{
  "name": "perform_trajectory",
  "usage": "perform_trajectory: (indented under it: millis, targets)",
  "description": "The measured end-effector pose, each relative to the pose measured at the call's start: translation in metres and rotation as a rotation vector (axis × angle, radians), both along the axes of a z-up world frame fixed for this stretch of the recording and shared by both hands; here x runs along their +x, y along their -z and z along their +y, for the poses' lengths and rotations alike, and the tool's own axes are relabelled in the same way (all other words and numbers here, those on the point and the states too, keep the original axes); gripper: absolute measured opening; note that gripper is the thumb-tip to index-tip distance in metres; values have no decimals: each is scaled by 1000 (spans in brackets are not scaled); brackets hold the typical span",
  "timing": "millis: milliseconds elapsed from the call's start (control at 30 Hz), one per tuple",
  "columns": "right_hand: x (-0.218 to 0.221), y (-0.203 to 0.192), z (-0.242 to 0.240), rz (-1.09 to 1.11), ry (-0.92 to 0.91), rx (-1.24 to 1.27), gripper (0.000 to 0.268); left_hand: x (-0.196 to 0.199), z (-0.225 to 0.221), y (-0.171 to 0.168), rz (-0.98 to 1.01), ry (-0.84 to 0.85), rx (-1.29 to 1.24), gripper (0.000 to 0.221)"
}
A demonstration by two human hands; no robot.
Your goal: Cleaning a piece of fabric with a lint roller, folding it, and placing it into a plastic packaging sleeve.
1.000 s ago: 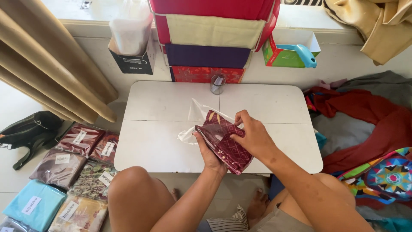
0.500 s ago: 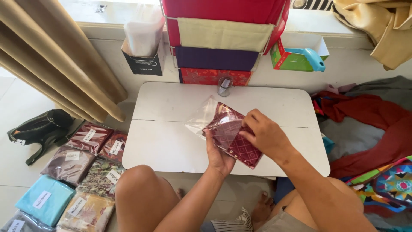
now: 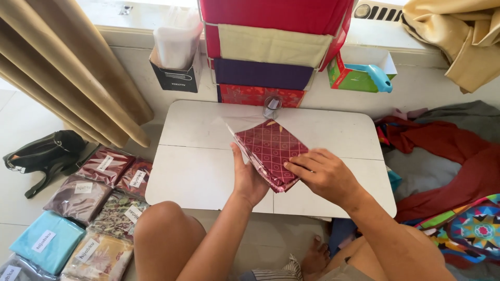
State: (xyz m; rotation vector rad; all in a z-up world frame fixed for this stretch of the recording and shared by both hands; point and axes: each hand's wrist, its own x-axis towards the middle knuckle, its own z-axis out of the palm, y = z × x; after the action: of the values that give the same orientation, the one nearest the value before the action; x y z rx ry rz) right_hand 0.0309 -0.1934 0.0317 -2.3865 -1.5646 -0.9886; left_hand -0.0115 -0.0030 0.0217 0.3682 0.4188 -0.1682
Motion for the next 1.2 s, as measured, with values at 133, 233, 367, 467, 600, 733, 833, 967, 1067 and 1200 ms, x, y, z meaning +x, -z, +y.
perform_trajectory:
  millis: [133, 233, 367, 467, 600, 733, 833, 967, 1067, 1200]
  targets:
    - [-14, 2, 10, 103, -133, 130, 13, -17, -11, 2, 101, -109, -63, 122]
    - [-28, 4, 23, 128, -187, 134, 13, -15, -13, 32, 130, -156, -167, 123]
    - [-37, 8, 31, 153, -165, 119, 17, -2, -11, 80, 75, -182, -269, 119]
    - [-35, 5, 32, 177, -162, 146, 17, -3, -15, 64, 42, -200, -259, 121]
    - [-33, 8, 32, 195, -146, 135, 17, -3, -20, 66, 43, -212, -309, 118]
    - [-31, 7, 33, 152, -121, 95, 16, -1, -25, 70, 9, -205, -355, 118]
    - [-27, 12, 33, 158, -86, 71, 17, -6, -32, 48, 16, -211, -300, 118]
    - [-24, 13, 34, 230, -33, 38, 19, -8, -37, 37, 43, -203, -251, 118]
    - [-19, 25, 28, 272, -5, 37, 21, -9, -35, 34, 89, -198, -346, 121]
    - [-25, -14, 31, 246, -83, 137, 55, -14, -28, 5, 87, -187, -376, 116]
